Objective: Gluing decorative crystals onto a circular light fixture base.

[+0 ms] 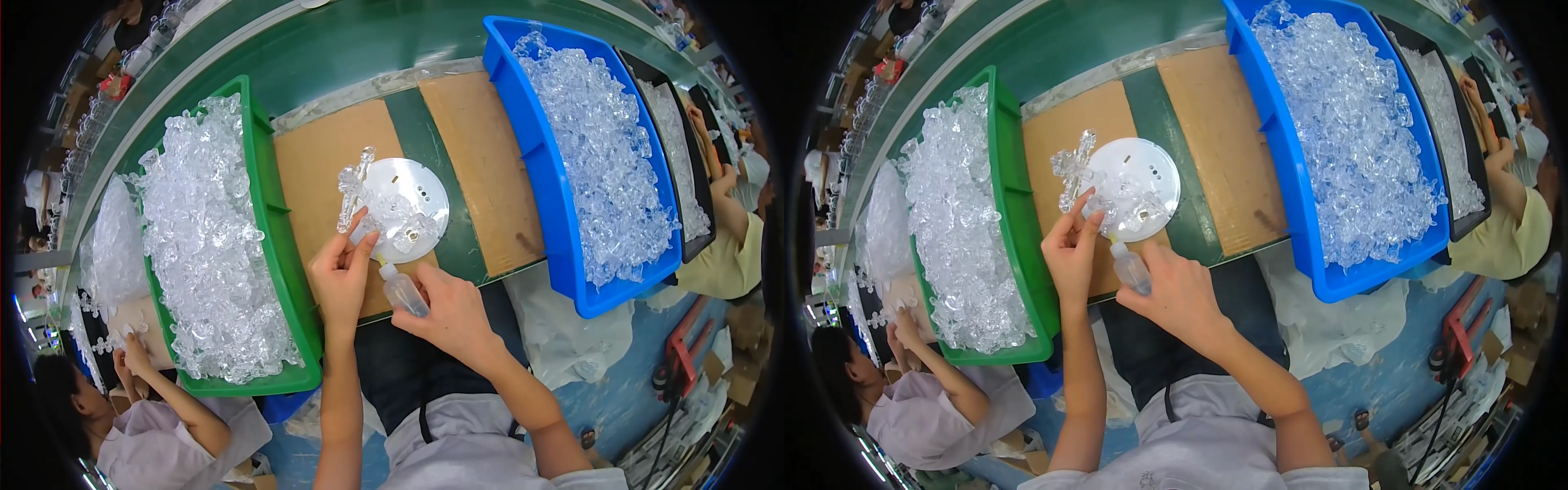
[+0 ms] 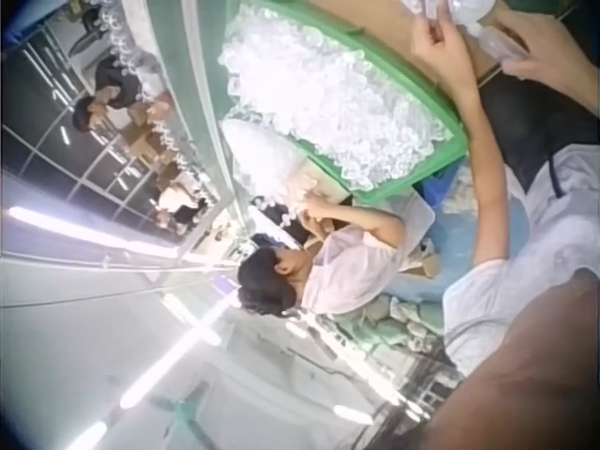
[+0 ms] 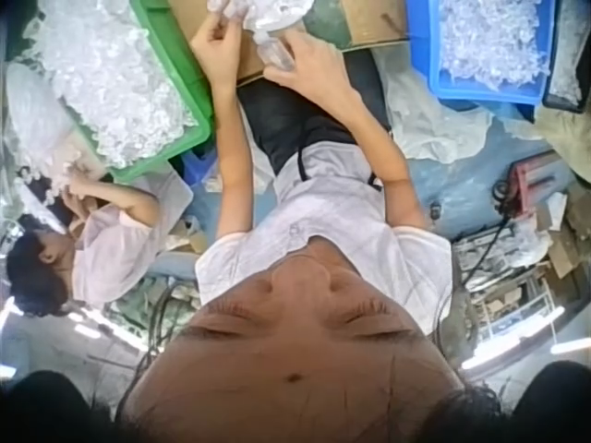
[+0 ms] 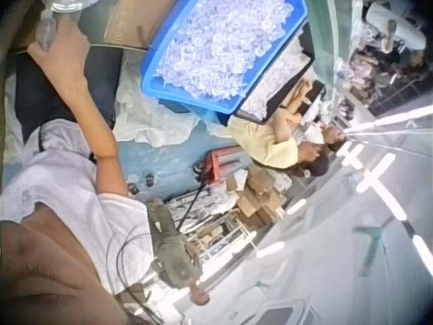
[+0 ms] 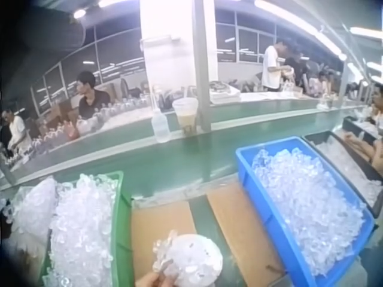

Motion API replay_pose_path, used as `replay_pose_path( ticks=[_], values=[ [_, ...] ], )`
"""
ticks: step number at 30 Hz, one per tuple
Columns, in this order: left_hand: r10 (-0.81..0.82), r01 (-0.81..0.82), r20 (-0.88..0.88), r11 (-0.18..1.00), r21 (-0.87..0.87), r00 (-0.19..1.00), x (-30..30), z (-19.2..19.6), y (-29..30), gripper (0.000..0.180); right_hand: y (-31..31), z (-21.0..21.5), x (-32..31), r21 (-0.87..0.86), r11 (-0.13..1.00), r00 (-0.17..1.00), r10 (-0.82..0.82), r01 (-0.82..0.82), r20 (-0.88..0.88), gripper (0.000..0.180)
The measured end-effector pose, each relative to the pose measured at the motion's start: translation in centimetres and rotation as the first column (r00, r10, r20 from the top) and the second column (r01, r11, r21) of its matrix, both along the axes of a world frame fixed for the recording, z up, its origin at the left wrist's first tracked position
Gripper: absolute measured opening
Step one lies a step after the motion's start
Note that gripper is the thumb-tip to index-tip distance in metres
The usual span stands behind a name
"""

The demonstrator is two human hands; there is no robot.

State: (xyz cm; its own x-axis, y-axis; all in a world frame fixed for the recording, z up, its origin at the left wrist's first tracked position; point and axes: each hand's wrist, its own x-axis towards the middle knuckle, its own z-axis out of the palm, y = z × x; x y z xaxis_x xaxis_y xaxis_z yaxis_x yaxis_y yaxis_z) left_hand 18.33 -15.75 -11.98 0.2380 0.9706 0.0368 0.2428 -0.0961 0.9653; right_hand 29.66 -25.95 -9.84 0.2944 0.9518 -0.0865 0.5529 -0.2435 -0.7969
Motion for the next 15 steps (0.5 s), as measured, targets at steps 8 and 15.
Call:
replay_pose_path(
  ticks=[8, 15],
  values=[
    [-0.013, 0.015, -0.05, 0.999, 0.042, 0.999, -0.44, -0.33, 0.04, 0.032, -0.05, -0.19, -0.43, 0.013, 1.0, 1.0, -0.013, 0.013, 0.013, 0.031],
    [0.021, -0.016, -0.067, 0.997, 0.075, 0.998, 0.27, -0.4, -0.07, 0.033, -0.04, -0.53, -0.35, 0.026, 0.999, 1.0, -0.027, 0.027, 0.016, 0.031]
  ],
)
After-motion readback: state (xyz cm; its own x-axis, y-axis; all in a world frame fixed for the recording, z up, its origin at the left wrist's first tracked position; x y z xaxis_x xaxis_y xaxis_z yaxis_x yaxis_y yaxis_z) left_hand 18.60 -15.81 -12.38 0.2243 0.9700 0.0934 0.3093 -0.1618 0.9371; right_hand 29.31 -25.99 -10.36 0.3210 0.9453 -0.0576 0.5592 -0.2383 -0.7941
